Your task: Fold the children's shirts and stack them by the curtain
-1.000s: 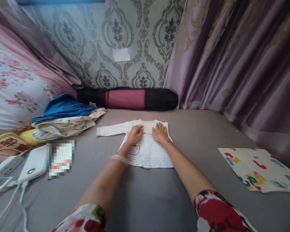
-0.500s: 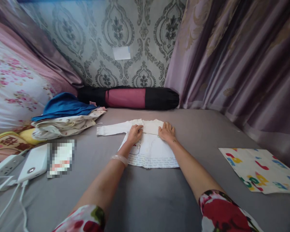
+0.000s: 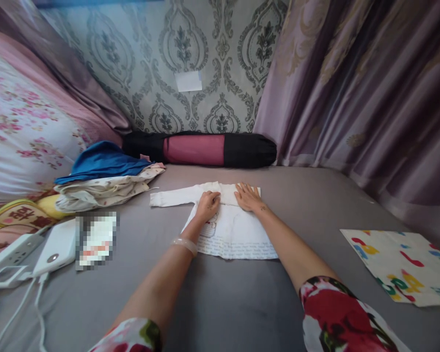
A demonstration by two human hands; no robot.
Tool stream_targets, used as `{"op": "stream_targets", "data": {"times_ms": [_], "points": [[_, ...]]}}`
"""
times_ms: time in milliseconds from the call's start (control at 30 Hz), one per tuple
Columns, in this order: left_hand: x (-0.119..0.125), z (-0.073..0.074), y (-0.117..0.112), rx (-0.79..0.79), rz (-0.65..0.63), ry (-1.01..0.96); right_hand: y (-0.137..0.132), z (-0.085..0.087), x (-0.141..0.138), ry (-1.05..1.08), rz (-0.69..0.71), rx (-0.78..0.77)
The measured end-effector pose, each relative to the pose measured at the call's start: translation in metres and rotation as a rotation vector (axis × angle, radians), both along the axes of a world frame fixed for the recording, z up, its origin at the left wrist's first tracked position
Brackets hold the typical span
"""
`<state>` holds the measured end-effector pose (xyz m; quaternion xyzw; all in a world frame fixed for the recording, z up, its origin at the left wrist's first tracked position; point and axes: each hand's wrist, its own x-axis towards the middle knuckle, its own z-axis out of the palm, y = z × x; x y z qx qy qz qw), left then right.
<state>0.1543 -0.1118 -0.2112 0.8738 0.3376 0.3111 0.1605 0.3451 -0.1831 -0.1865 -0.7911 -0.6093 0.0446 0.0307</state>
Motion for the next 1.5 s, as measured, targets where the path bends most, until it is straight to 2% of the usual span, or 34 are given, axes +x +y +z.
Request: {"op": "stream_targets", "data": {"times_ms": [467,600,700,800,967,1167,1500], "points": [[-0.002,0.001,-0.003,0.014,0.051,0.015,-0.002,0.000,0.000,-0.014,0.002,-0.020],[-0.002,0.002,-0.004,0.021,0.105,0.008,-0.001,0.000,0.000,-0.012,0.004,-0.028],[-0.002,0.004,-0.006,0.027,0.141,-0.006,0.000,0.003,0.001,0.005,0.003,-0.047],[-0.002,0.007,-0.009,0.068,0.121,-0.028,0.001,0.010,0.001,0.054,-0.013,-0.093],[-0.001,0.009,-0.010,0.106,0.077,0.015,0.004,0.019,-0.020,0.060,0.030,-0.020],[0.000,0.008,-0.009,0.086,0.053,0.121,0.008,0.011,-0.055,0.141,0.165,0.012],[0.004,0.005,-0.011,0.087,0.146,0.228,0.003,0.006,-0.056,0.158,0.145,0.009]]}}
